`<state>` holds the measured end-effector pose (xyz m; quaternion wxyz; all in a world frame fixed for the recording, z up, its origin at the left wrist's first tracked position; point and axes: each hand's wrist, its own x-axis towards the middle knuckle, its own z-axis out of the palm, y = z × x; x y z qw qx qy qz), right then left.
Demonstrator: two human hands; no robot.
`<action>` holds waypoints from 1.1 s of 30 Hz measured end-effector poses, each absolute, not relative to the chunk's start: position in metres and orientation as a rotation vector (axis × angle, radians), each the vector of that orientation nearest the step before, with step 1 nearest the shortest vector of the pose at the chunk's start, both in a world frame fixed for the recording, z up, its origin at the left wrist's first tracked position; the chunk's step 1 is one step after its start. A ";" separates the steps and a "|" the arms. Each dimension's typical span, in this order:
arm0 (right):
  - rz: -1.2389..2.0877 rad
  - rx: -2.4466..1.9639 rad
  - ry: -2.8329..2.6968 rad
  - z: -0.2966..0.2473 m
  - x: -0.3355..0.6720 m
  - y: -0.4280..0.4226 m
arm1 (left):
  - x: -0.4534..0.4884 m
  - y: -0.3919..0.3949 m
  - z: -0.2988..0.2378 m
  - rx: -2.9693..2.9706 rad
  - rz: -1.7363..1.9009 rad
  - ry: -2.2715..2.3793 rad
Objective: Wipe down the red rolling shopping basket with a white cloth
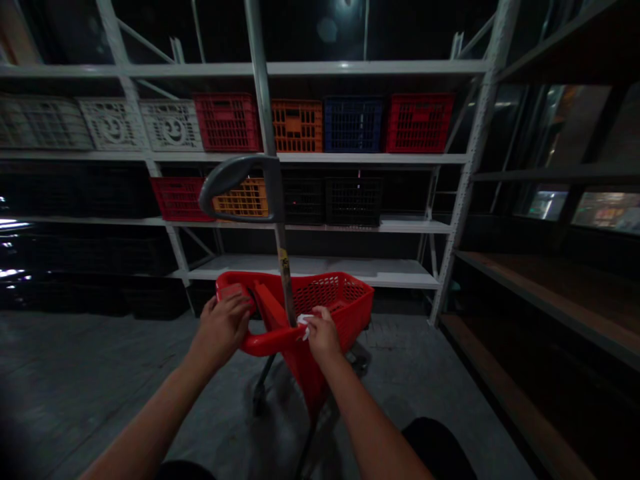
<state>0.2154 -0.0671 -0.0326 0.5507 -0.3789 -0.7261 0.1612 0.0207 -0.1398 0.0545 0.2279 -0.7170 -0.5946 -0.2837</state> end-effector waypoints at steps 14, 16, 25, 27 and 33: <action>0.470 -0.930 -1.915 -0.041 0.236 -0.047 | 0.055 -0.151 0.018 -1.801 -0.496 -1.623; 0.467 -0.906 -1.889 -0.039 0.224 -0.058 | 0.050 -0.152 0.017 -1.791 -0.515 -1.596; 0.441 -0.808 -1.900 -0.037 0.210 -0.094 | 0.015 -0.153 0.014 -1.857 -0.600 -1.513; 0.426 -0.889 -1.865 -0.039 0.213 -0.092 | 0.008 -0.152 0.015 -1.859 -0.574 -1.506; 0.490 -0.757 -1.910 -0.025 0.191 -0.108 | -0.006 -0.149 0.014 -1.913 -0.539 -1.417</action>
